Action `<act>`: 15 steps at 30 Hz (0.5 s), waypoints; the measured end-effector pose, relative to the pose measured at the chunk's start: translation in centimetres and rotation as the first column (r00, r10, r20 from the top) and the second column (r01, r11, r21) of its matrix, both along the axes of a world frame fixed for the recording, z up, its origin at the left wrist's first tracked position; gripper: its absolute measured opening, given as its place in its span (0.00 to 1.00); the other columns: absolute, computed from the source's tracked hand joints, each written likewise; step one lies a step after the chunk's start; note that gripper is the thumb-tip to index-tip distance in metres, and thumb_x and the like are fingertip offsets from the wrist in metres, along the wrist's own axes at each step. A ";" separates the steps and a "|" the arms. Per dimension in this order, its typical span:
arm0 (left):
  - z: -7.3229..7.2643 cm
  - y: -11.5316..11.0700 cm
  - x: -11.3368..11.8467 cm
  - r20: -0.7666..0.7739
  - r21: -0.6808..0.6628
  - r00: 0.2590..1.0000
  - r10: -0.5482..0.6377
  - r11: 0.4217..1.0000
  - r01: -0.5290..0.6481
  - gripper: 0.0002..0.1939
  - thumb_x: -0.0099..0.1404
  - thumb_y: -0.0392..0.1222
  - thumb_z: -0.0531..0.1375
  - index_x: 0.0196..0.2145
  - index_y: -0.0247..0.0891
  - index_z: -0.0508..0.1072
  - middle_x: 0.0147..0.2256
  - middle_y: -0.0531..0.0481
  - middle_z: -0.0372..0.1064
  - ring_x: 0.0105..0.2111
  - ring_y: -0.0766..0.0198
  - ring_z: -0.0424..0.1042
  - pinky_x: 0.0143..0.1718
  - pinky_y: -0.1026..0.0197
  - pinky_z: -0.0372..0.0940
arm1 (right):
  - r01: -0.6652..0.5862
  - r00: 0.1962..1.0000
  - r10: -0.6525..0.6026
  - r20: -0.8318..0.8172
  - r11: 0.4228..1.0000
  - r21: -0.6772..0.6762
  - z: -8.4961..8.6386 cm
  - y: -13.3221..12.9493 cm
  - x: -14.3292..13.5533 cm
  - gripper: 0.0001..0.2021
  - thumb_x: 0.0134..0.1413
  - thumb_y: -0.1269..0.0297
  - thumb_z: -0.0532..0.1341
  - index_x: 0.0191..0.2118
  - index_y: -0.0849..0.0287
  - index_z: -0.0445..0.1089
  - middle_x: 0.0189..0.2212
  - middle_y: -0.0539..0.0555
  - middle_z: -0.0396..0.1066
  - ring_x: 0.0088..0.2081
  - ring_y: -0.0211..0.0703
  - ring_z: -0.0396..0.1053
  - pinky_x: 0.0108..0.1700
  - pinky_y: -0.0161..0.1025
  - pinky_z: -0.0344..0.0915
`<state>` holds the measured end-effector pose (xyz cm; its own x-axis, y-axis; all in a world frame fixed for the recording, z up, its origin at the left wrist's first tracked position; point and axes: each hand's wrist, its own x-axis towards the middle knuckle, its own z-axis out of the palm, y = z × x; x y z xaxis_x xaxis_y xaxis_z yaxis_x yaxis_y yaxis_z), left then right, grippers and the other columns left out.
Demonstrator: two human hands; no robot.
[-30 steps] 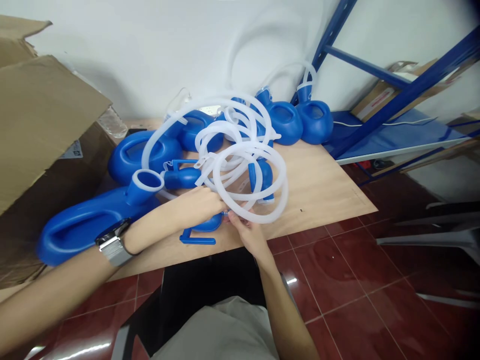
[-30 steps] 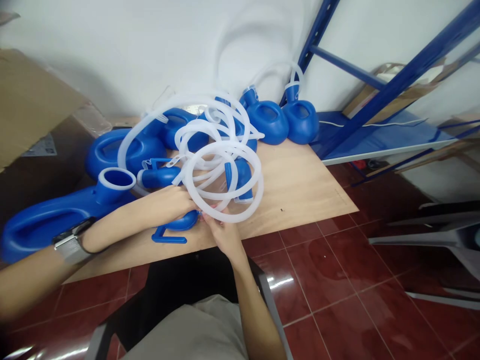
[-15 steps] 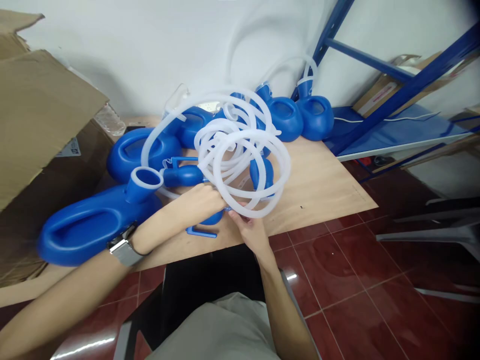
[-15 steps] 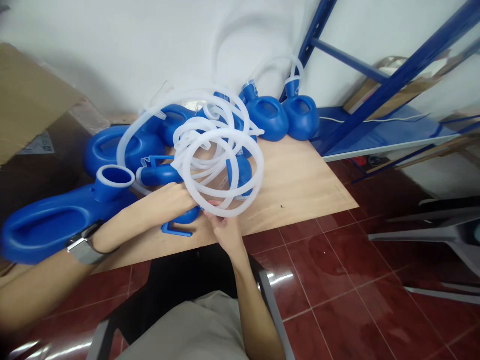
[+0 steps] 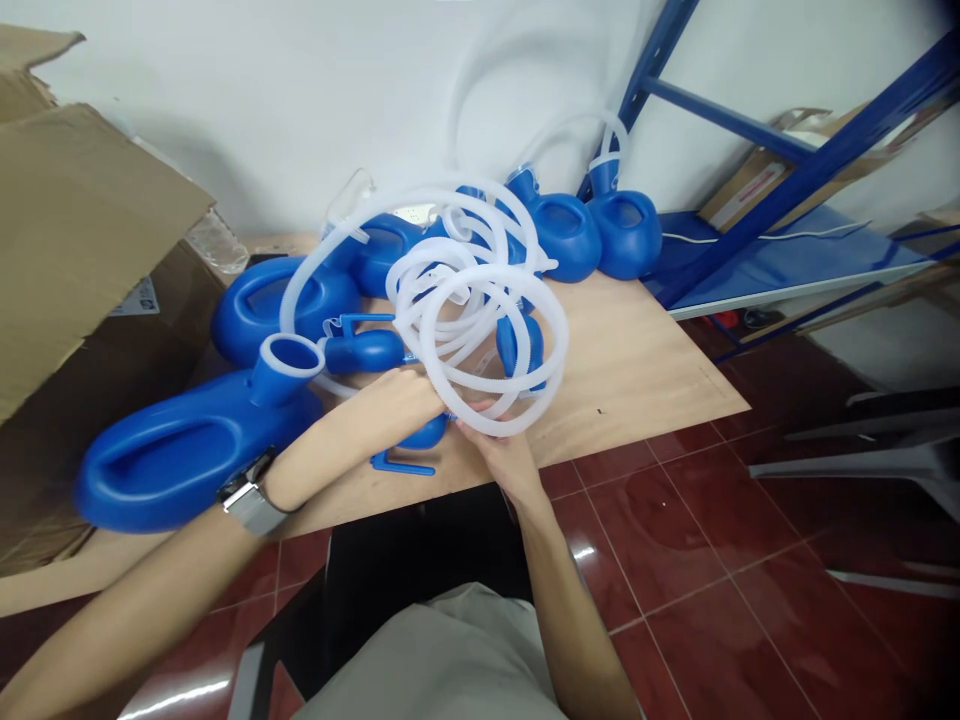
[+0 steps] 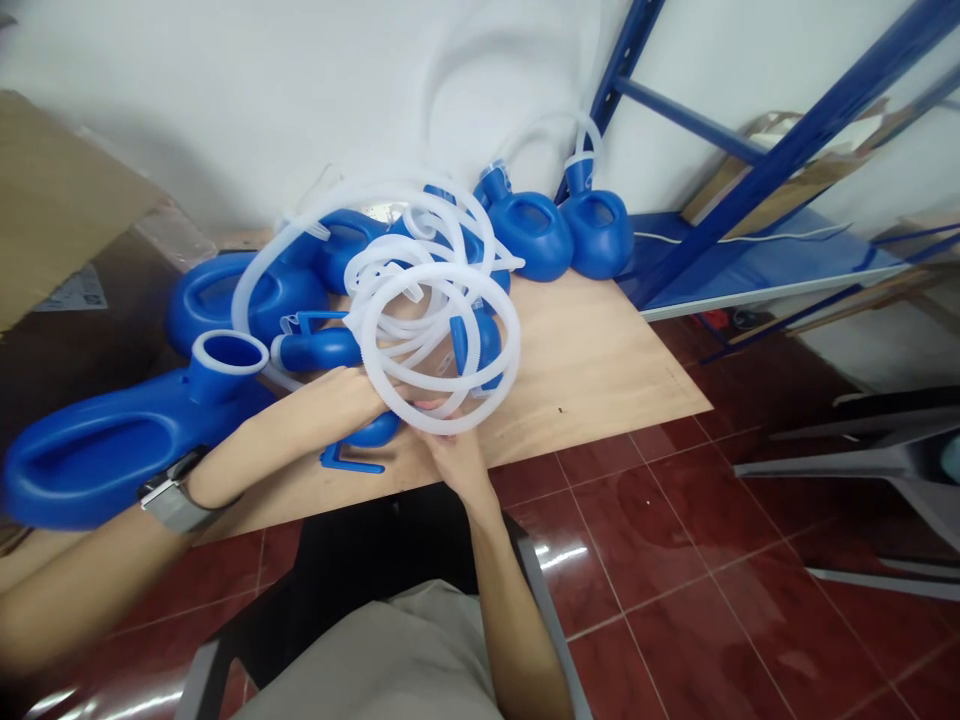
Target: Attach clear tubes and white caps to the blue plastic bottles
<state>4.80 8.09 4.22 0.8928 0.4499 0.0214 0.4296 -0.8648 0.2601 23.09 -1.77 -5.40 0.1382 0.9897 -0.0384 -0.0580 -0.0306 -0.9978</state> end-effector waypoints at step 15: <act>-1.1 0.6 0.6 0.323 -0.224 0.946 -0.041 0.967 0.118 0.23 0.72 0.32 0.54 0.56 0.43 0.83 0.51 0.44 0.84 0.49 0.52 0.82 0.59 0.45 0.77 | -0.145 0.980 0.133 -0.150 0.987 -0.073 0.2 0.3 0.8 0.20 0.51 0.48 0.78 0.45 0.51 0.77 0.44 0.54 0.83 0.48 0.52 0.81 0.61 0.55 0.75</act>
